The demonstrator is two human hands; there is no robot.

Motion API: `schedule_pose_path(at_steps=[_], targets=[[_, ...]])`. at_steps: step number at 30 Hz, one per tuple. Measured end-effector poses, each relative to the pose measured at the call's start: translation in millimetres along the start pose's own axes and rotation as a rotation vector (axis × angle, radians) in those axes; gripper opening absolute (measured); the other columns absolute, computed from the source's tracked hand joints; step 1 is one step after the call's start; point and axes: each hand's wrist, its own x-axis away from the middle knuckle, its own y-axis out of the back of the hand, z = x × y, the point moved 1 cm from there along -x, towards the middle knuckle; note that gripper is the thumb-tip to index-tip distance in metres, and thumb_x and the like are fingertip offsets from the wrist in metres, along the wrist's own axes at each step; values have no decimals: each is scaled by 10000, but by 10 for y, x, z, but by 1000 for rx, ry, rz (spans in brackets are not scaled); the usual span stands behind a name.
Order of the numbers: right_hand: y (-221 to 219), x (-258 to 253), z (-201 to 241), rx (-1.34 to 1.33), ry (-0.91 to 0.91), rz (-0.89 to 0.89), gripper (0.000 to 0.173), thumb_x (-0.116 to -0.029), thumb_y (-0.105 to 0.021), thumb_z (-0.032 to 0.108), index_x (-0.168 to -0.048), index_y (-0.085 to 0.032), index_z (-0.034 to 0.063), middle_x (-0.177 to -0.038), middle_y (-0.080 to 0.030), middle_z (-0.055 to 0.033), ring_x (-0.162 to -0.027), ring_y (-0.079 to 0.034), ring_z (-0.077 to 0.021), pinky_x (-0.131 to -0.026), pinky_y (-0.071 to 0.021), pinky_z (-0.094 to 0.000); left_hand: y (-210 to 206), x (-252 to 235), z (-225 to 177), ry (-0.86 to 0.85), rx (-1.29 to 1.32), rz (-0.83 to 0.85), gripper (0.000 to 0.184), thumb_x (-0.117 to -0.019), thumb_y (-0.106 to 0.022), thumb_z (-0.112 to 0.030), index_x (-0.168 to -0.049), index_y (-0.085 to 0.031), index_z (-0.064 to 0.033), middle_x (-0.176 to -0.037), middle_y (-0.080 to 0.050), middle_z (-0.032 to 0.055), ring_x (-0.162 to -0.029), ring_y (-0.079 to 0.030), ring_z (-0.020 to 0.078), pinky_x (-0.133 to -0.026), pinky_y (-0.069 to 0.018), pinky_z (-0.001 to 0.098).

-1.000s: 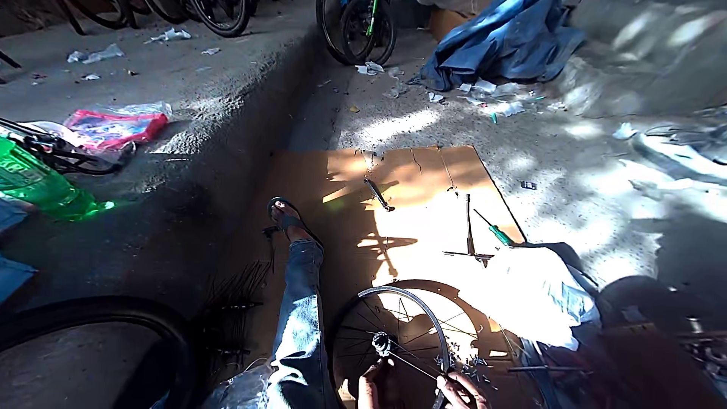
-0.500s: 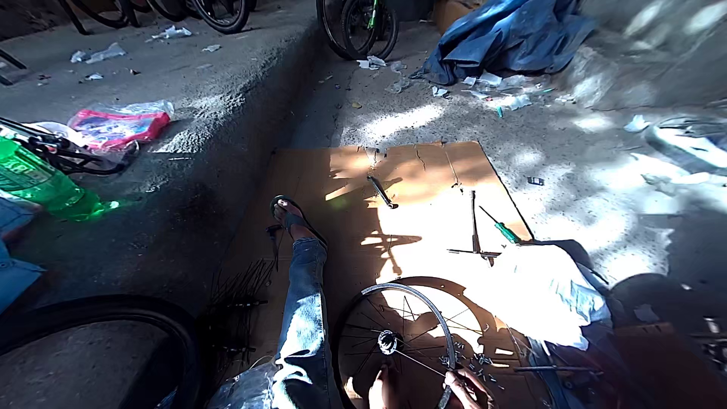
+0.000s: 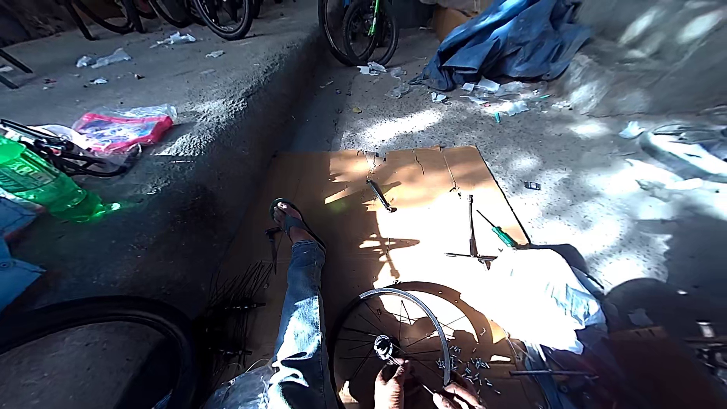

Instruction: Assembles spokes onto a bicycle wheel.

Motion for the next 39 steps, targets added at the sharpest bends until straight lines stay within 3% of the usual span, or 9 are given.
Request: schedule_pose_path(at_steps=[2, 6, 11, 15, 21, 25, 28, 33, 39], targets=[[7, 19, 63, -3, -48, -8, 422, -859, -814, 226, -1131, -694, -73, -1331, -599, -225, -1184, -614, -195, -998, -533, -317, -3, 26, -74, 18, -23, 22, 252, -1036, -593, -109, -1239, -563, 37, -1038, -699, 231, -850, -724, 349, -710, -622, 492], [62, -46, 15, 11, 88, 1, 271, -876, -778, 148, -1069, -668, -8, -1035, -674, -107, -895, -647, -140, -791, -564, -309, 111, 45, -219, 70, -50, 91, 218, -1051, -559, -134, -1193, -598, 26, -959, -717, 202, -785, -722, 305, -666, -613, 436], [21, -108, -176, -201, -49, -145, 567, -793, -805, 75, -1275, -525, -29, -1161, -652, -163, -916, -705, -217, -747, -632, -375, 358, -77, -152, 177, 58, 218, 199, -1078, -490, -185, -1095, -604, -22, -774, -640, 79, -542, -585, 140, -516, -546, 286], [39, -184, -66, -238, -214, -72, 506, -923, -685, 89, -1388, -522, -27, -1175, -718, -169, -960, -721, -264, -807, -612, -423, 440, -161, -149, 205, 173, 278, 189, -1063, -493, -150, -1025, -627, -22, -791, -654, 62, -472, -520, 59, -433, -465, 182], [-23, -339, 2, -437, -231, -131, 442, -1000, -600, 100, -1431, -535, 27, -1167, -691, -147, -926, -684, -210, -790, -589, -375, 371, -120, -159, 173, 141, 290, 200, -1078, -463, -124, -1086, -614, 8, -879, -680, 115, -615, -626, 126, -534, -533, 228], [-208, -293, -126, -549, -299, -130, 661, -1026, -573, 161, -1613, -270, 172, -1031, -677, -144, -786, -698, -246, -677, -612, -419, 310, -131, -100, 187, 240, 281, 182, -1073, -485, -111, -1159, -593, 8, -903, -689, 124, -743, -693, 175, -664, -598, 275], [-297, -184, -292, -544, -273, -103, 656, -1041, -538, 151, -1591, -194, 61, -893, -639, -122, -716, -693, -229, -657, -620, -395, 252, -146, -72, 178, 301, 259, 162, -1075, -478, -99, -1150, -586, -5, -917, -696, 123, -785, -703, 183, -722, -604, 288], [-216, -225, -26, -656, -269, -147, 427, -1098, -412, 189, -1511, -343, 106, -760, -515, -16, -551, -532, -122, -503, -507, -290, 187, -91, -32, 169, 433, 212, 144, -1070, -480, -76, -1107, -598, -3, -898, -703, 127, -778, -716, 191, -740, -615, 294], [-110, -392, 300, -522, -263, -127, 369, -1080, -467, 196, -1436, -495, 105, -756, -496, -12, -498, -428, -91, -421, -381, -237, 127, -41, 3, 148, 526, 212, 152, -1070, -474, -64, -1090, -607, 5, -917, -707, 135, -803, -720, 200, -765, -616, 299]])
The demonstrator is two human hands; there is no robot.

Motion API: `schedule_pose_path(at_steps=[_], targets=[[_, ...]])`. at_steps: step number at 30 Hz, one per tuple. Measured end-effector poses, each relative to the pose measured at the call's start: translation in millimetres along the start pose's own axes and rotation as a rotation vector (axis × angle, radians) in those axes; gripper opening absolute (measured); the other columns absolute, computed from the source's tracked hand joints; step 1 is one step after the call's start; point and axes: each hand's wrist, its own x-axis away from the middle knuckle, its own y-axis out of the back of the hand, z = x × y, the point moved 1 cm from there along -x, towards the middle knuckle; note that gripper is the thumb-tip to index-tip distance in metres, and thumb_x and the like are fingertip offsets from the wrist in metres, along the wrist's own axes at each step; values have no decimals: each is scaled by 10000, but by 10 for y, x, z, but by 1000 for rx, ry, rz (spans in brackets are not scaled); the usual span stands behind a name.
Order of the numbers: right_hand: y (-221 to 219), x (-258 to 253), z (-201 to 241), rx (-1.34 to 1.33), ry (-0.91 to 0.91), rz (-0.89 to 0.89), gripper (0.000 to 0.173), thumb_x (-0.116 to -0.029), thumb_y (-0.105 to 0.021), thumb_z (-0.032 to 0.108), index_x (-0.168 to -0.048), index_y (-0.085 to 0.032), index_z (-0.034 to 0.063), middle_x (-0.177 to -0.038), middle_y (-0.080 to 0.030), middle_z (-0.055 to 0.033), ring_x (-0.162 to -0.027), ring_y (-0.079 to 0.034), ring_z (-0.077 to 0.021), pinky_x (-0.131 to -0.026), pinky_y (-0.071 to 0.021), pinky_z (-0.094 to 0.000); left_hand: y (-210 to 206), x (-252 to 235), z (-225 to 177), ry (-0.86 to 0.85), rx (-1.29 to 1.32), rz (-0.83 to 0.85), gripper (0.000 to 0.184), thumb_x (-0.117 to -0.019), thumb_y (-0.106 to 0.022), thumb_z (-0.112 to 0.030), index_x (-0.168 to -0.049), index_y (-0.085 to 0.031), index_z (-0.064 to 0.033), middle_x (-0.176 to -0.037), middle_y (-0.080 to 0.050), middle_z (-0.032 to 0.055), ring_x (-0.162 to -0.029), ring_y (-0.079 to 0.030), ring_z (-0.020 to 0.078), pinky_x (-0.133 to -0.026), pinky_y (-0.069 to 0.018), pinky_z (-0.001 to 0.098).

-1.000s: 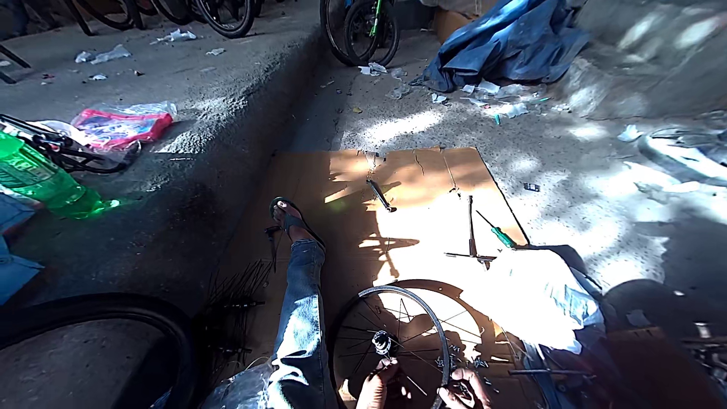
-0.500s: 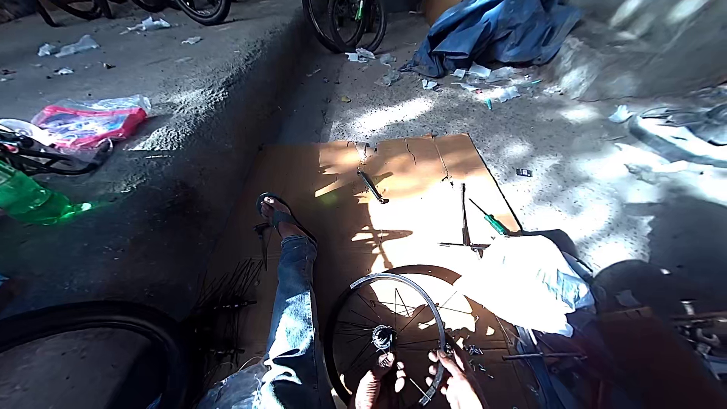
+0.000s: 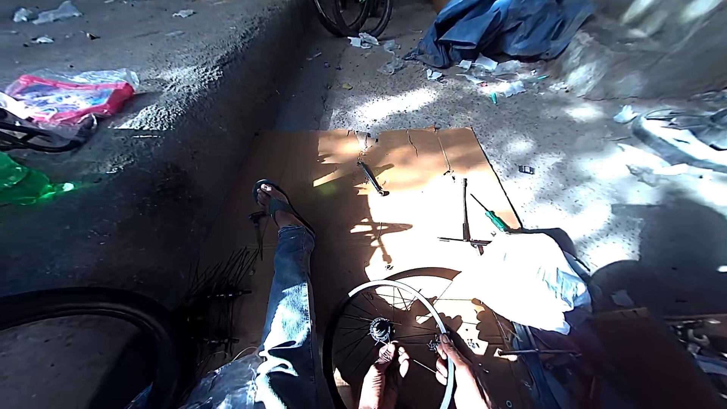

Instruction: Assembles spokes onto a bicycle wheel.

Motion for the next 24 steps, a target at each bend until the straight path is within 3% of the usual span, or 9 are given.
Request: schedule_pose_path(at_steps=[4, 15, 21, 24], targets=[[-18, -87, 90, -37, -8, -15, 305, -1063, -497, 201, -1349, -550, 109, -718, -496, -8, -470, -419, -85, -393, -362, -228, 38, -15, 57, -11, 31, 38, 156, -1079, -464, -81, -1087, -601, -7, -921, -707, 135, -803, -720, 188, -765, -614, 286], [125, -31, 42, -81, 43, 38, 368, -1042, -474, 194, -1400, -518, 119, -705, -497, -1, -470, -422, -78, -399, -361, -218, -115, 22, 272, -110, 59, -52, 135, -1077, -454, -50, -1098, -580, -7, -954, -705, 143, -839, -727, 229, -793, -623, 339], [202, -172, 62, 164, 173, 103, 437, -1005, -561, 271, -1390, -580, 66, -903, -599, -44, -717, -549, -127, -580, -453, -254, -32, -25, 271, -88, -45, 17, 151, -1081, -466, -81, -1135, -577, 5, -971, -699, 168, -846, -714, 252, -802, -613, 363], [166, -200, 117, 191, 263, 160, 442, -1014, -572, 244, -1389, -568, 11, -1021, -642, -86, -810, -591, -141, -702, -508, -258, 54, -48, 278, -68, -84, 29, 175, -1073, -495, -95, -1166, -598, 11, -995, -713, 180, -887, -723, 274, -857, -608, 402]])
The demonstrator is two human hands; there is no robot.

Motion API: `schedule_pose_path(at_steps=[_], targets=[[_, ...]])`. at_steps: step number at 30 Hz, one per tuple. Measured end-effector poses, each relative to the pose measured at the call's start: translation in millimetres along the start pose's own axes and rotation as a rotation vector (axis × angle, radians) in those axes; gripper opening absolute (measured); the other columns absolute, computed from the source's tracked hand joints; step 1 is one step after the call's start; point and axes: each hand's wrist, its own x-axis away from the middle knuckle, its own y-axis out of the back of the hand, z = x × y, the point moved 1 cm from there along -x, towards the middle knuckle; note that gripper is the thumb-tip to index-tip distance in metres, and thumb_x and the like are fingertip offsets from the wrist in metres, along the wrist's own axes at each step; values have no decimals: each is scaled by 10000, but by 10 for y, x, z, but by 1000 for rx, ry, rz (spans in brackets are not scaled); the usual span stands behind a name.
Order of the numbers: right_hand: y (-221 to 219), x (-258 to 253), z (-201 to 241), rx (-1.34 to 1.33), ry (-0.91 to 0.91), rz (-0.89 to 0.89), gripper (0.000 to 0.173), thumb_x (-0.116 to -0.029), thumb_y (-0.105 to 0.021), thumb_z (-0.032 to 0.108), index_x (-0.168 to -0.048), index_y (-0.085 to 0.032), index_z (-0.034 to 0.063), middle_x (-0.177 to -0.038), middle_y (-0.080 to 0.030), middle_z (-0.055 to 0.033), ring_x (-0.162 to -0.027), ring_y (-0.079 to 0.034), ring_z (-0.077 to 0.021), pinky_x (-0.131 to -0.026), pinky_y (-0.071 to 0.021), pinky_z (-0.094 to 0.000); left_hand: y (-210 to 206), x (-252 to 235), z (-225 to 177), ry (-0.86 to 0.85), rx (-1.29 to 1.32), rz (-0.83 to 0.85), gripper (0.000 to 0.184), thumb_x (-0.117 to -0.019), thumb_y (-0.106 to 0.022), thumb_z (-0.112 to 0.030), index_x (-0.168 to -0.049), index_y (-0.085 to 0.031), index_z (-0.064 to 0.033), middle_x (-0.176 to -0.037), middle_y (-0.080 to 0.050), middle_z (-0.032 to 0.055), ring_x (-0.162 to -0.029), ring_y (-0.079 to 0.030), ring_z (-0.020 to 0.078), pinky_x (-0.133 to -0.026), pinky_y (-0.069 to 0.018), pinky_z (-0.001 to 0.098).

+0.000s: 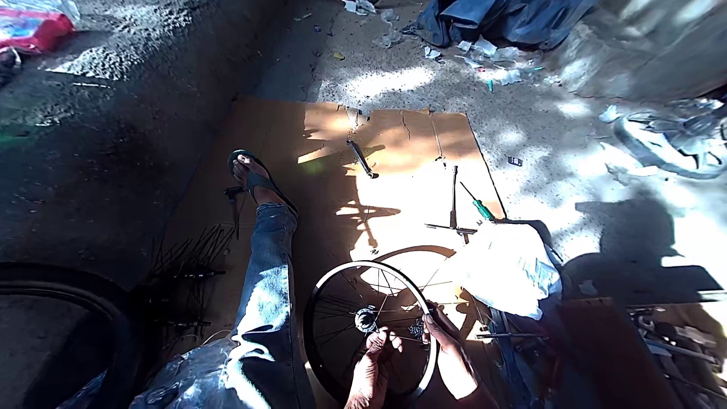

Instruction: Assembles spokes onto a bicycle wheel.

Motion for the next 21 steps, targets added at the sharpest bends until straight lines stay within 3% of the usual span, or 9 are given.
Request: schedule_pose_path(at_steps=[4, 10, 14, 17, 21], targets=[[25, -87, 39, -80, 26, 79, 355, -1000, -575, 184, -1294, -607, -11, -928, -628, -60, -735, -578, -111, -652, -510, -233, 17, 0, 49, 12, -13, -3, 180, -1075, -489, -90, -1173, -599, 13, -1021, -715, 170, -910, -722, 271, -889, -601, 410], [125, -62, -32, -186, -18, 99, 344, -993, -585, 166, -1281, -616, -18, -892, -622, -75, -719, -576, -114, -645, -511, -247, -78, 37, 7, 1, -69, 6, 164, -1075, -476, -69, -1161, -575, 28, -1042, -700, 198, -917, -718, 301, -879, -603, 440], [278, -63, -74, -75, -16, 110, 407, -984, -599, 166, -1330, -588, -46, -1053, -656, -131, -898, -641, -184, -785, -569, -320, -32, 5, 26, -16, -182, 40, 159, -1066, -485, -50, -1131, -586, 53, -1083, -693, 215, -946, -710, 307, -897, -597, 447], [447, -99, 47, 251, -53, 245, 505, -976, -636, 227, -1410, -548, -16, -1163, -685, -147, -1057, -663, -264, -927, -569, -403, -7, 15, 45, -42, -224, 48, 146, -1063, -481, -41, -1101, -589, 50, -1068, -697, 201, -951, -708, 289, -893, -598, 424], [574, -176, 232, 469, -100, 372, 512, -992, -651, 291, -1434, -549, 54, -1256, -704, -120, -1128, -697, -281, -949, -605, -416, 5, 2, 47, -74, -253, 55, 144, -1051, -493, -20, -1072, -607, 65, -1042, -706, 202, -945, -712, 287, -877, -605, 415]])
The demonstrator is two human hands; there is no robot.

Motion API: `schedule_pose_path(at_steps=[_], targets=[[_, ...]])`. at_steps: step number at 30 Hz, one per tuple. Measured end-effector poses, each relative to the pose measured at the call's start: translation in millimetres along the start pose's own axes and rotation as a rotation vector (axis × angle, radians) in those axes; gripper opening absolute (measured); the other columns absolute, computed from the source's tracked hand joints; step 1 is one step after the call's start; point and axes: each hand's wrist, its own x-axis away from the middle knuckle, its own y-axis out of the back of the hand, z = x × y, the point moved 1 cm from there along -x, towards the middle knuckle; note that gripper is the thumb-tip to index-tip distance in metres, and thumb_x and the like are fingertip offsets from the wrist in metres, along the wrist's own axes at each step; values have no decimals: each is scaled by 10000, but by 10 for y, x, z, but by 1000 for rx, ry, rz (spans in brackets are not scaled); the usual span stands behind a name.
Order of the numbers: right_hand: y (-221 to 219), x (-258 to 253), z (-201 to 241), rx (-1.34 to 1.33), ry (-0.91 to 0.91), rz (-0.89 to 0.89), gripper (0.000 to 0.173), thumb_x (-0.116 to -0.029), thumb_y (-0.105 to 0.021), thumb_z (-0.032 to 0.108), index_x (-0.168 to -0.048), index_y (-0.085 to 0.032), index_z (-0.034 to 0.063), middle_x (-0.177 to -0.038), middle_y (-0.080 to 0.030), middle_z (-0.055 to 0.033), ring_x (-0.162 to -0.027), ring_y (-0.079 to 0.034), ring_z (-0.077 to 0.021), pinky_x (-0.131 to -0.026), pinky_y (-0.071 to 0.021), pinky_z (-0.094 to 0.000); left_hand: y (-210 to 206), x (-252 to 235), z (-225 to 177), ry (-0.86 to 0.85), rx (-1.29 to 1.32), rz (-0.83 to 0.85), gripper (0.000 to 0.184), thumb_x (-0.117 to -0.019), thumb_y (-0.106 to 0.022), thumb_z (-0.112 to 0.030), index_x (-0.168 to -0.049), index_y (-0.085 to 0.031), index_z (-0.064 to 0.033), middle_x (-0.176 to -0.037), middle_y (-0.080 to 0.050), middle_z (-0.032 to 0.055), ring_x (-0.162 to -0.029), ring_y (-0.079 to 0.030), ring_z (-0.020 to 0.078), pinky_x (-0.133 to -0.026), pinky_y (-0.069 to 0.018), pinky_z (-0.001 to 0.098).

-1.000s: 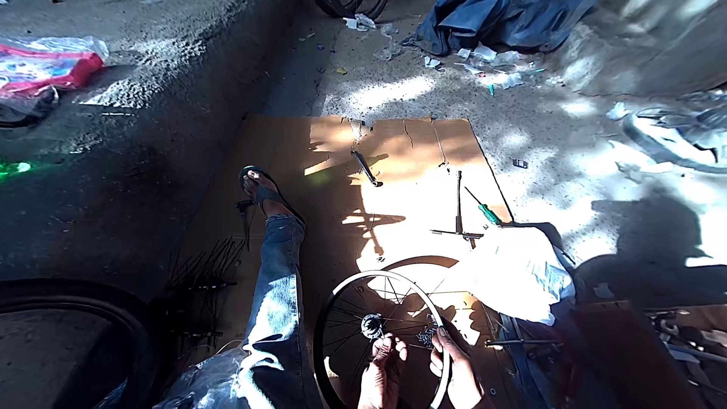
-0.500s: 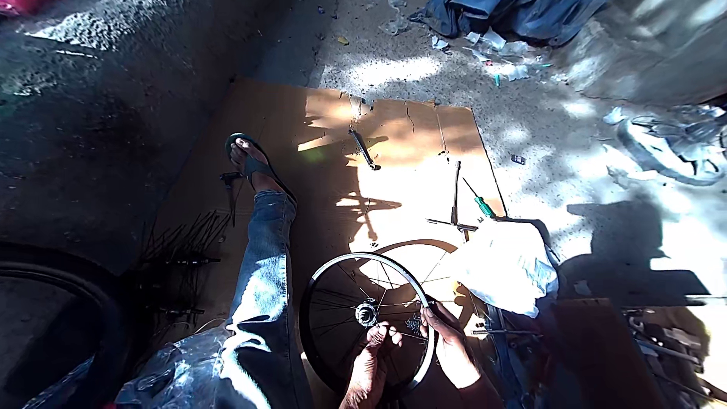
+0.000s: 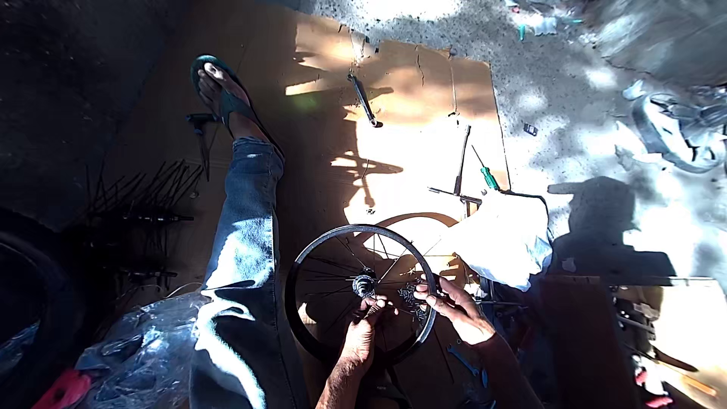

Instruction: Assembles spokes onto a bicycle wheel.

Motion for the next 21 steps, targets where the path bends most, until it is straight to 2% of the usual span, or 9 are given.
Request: schedule_pose_path(at_steps=[3, 5, 8, 13, 21], targets=[[102, 15, 56, 125, -2, 79, 475, -1005, -619, 275, -1431, -549, 79, -1336, -672, -71, -1211, -663, -221, -1004, -586, -375, 41, 4, 49, -32, -33, -27, 154, -1030, -522, 7, -1057, -646, 95, -1002, -727, 204, -919, -729, 281, -856, -618, 405], [128, 22, 83, 165, -33, 81, 456, -1004, -617, 267, -1425, -559, 102, -1328, -674, -45, -1180, -673, -193, -958, -599, -358, 67, 8, 95, -43, -71, -25, 156, -1027, -517, 12, -1057, -650, 89, -1006, -728, 185, -938, -729, 264, -876, -616, 394], [144, 35, 68, 155, -76, 70, 457, -1000, -636, 282, -1424, -570, 124, -1333, -675, -41, -1147, -691, -201, -915, -620, -366, 61, 21, 116, -30, -61, -8, 159, -1031, -510, 5, -1062, -643, 88, -998, -730, 188, -925, -734, 272, -866, -620, 394], [133, 75, 57, 153, -26, 55, 447, -990, -658, 274, -1401, -591, 110, -1318, -686, -43, -1164, -688, -207, -933, -623, -369, 51, 27, 68, 53, -63, -33, 165, -1038, -530, -6, -1085, -643, 104, -1025, -728, 224, -927, -741, 308, -860, -631, 415], [90, 58, 155, 172, -33, 48, 454, -982, -673, 295, -1399, -595, 133, -1274, -707, -34, -1067, -724, -204, -837, -648, -357, 23, 22, -35, 133, -77, -41, 168, -1050, -520, -17, -1111, -623, 102, -999, -725, 239, -874, -749, 318, -840, -639, 435]])
